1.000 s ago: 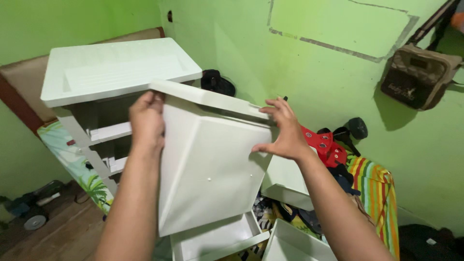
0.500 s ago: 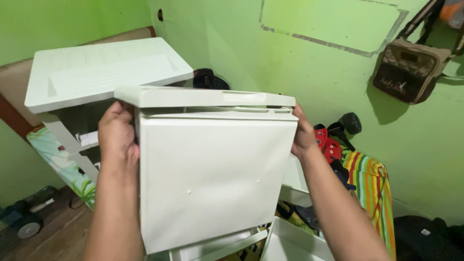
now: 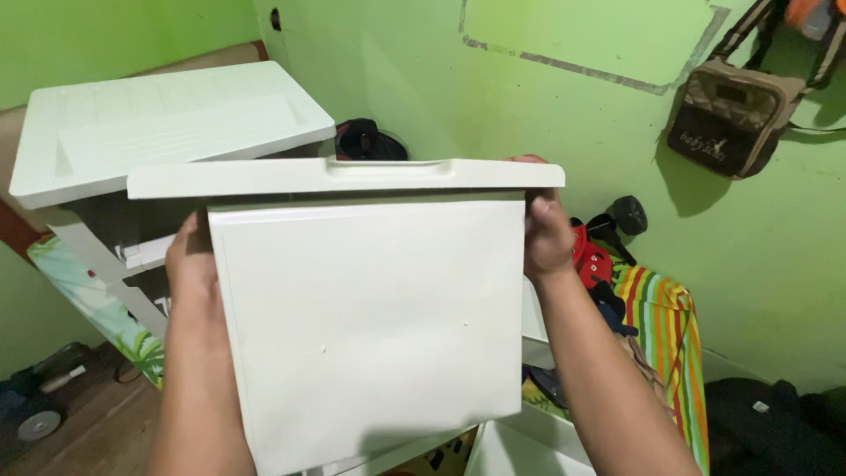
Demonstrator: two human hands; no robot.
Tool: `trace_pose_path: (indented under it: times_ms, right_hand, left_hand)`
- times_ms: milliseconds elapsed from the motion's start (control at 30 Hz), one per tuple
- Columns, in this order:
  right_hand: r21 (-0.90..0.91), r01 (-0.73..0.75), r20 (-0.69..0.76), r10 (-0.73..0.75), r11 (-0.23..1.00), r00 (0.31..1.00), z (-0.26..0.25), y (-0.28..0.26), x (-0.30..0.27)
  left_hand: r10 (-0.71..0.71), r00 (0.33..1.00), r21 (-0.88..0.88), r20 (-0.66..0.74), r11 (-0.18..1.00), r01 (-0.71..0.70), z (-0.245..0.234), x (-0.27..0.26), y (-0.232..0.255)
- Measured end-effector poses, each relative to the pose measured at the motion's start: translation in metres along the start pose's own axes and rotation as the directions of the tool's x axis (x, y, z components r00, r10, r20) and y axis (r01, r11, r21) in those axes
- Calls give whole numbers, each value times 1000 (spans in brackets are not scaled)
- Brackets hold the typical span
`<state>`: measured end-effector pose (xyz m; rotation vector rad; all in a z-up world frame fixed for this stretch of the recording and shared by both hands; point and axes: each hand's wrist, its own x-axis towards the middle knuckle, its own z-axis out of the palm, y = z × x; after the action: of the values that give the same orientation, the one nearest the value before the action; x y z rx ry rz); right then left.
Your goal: The person assembles a white plastic drawer unit by hand. They attach the top lid to the frame, then insert several drawers, including one with a bear graphic and another labeled 'Love Bear', into the slots.
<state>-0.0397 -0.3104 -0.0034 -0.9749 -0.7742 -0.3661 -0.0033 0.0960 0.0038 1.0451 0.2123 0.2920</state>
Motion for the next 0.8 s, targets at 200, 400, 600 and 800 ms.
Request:
trace_pose_path:
  times_ms: [200, 400, 600, 800]
  right_hand:
    - [-293, 75, -106, -110, 953, 988, -14, 22, -4]
    - [-220, -99, -350, 17, 971, 937, -43, 34, -2]
    - [-178, -101, -278, 49, 979, 959, -72, 34, 0]
    - [-145, -104, -359, 45, 984, 932, -77, 41, -2]
  left_hand:
    - [-227, 955, 307, -191, 910, 278, -10, -15, -52]
    - [-220, 967, 155, -127, 959, 239, -8, 4, -84]
    - [372, 920, 354, -127, 883, -308, 1, 18, -94]
    - [633, 683, -398, 364, 769, -500, 12, -26, -58]
